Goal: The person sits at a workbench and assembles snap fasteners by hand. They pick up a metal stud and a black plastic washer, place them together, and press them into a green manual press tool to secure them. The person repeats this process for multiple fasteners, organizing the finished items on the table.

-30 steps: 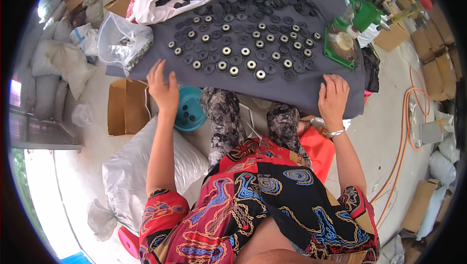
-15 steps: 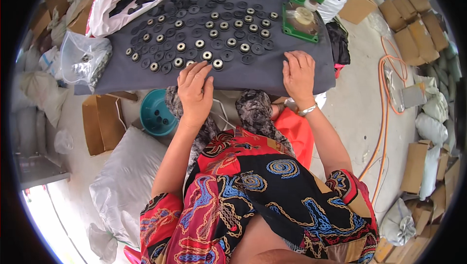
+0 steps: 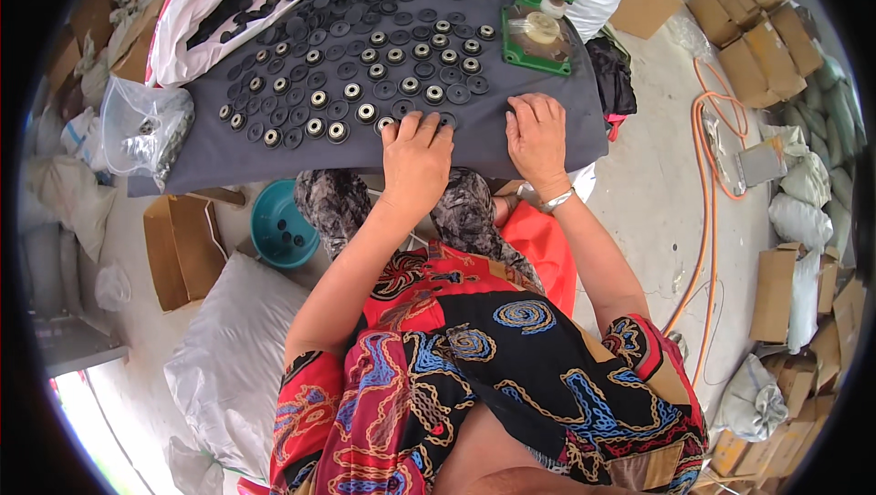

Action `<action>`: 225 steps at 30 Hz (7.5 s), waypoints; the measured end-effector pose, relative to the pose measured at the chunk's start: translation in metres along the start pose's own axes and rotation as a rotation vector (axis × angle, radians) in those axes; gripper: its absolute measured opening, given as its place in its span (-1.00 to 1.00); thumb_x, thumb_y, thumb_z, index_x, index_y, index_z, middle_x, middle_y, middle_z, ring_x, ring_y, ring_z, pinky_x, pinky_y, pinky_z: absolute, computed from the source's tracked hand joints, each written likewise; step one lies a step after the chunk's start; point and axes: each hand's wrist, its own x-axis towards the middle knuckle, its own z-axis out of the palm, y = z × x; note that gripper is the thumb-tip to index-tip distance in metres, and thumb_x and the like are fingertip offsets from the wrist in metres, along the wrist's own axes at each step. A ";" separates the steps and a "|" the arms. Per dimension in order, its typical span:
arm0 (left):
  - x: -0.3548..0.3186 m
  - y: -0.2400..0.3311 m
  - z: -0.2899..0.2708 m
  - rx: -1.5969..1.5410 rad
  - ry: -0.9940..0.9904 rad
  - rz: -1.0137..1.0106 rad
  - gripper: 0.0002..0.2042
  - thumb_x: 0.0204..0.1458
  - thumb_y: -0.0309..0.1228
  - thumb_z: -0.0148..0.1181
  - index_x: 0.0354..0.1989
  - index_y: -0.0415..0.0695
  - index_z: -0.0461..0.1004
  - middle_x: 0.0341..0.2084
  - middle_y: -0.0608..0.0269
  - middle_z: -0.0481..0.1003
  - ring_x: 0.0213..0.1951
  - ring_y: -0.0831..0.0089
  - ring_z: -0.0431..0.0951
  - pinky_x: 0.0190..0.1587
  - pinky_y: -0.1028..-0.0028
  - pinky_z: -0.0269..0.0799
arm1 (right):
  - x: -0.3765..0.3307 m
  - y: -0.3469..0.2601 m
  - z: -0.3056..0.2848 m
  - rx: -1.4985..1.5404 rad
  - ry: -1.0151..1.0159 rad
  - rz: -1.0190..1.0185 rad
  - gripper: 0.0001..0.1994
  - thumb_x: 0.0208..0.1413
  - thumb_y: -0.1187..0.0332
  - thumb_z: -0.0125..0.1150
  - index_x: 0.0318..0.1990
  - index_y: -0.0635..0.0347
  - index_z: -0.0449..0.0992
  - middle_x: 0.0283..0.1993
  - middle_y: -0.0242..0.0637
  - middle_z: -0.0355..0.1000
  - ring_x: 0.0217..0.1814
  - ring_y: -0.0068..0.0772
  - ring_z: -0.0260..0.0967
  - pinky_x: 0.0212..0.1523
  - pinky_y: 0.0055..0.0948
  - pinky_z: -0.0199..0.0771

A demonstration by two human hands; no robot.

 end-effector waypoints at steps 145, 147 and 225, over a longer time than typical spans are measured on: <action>-0.114 -0.076 -0.015 0.095 0.010 -0.833 -0.30 -0.25 -0.10 0.38 0.09 -0.22 0.37 0.11 -0.03 0.35 0.19 -0.03 0.24 0.15 -0.03 0.10 | 0.176 -0.024 0.034 0.492 -0.788 -0.088 -0.78 -0.03 0.56 0.29 -0.19 0.35 0.51 -0.33 -0.29 0.43 -0.37 -0.52 0.43 -0.29 -0.52 0.45; -0.113 -0.077 -0.013 0.099 0.013 -0.826 -0.29 -0.25 -0.11 0.39 0.10 -0.22 0.36 0.12 -0.02 0.35 0.19 -0.04 0.23 0.15 -0.03 0.10 | 0.168 -0.017 0.040 0.452 -0.762 -0.179 -0.77 -0.05 0.54 0.28 -0.19 0.34 0.50 -0.33 -0.21 0.41 -0.33 -0.34 0.42 -0.23 -0.45 0.44; -0.104 -0.073 -0.002 0.181 -0.017 -0.785 -0.29 -0.23 -0.12 0.39 0.12 -0.21 0.34 0.08 0.06 0.37 0.19 -0.06 0.22 0.09 0.00 0.13 | 0.183 0.079 0.091 -0.084 -0.692 -0.145 -0.94 -0.20 0.51 0.26 -0.49 0.27 0.57 -0.40 0.05 0.50 -0.22 0.08 0.49 -0.18 -0.09 0.49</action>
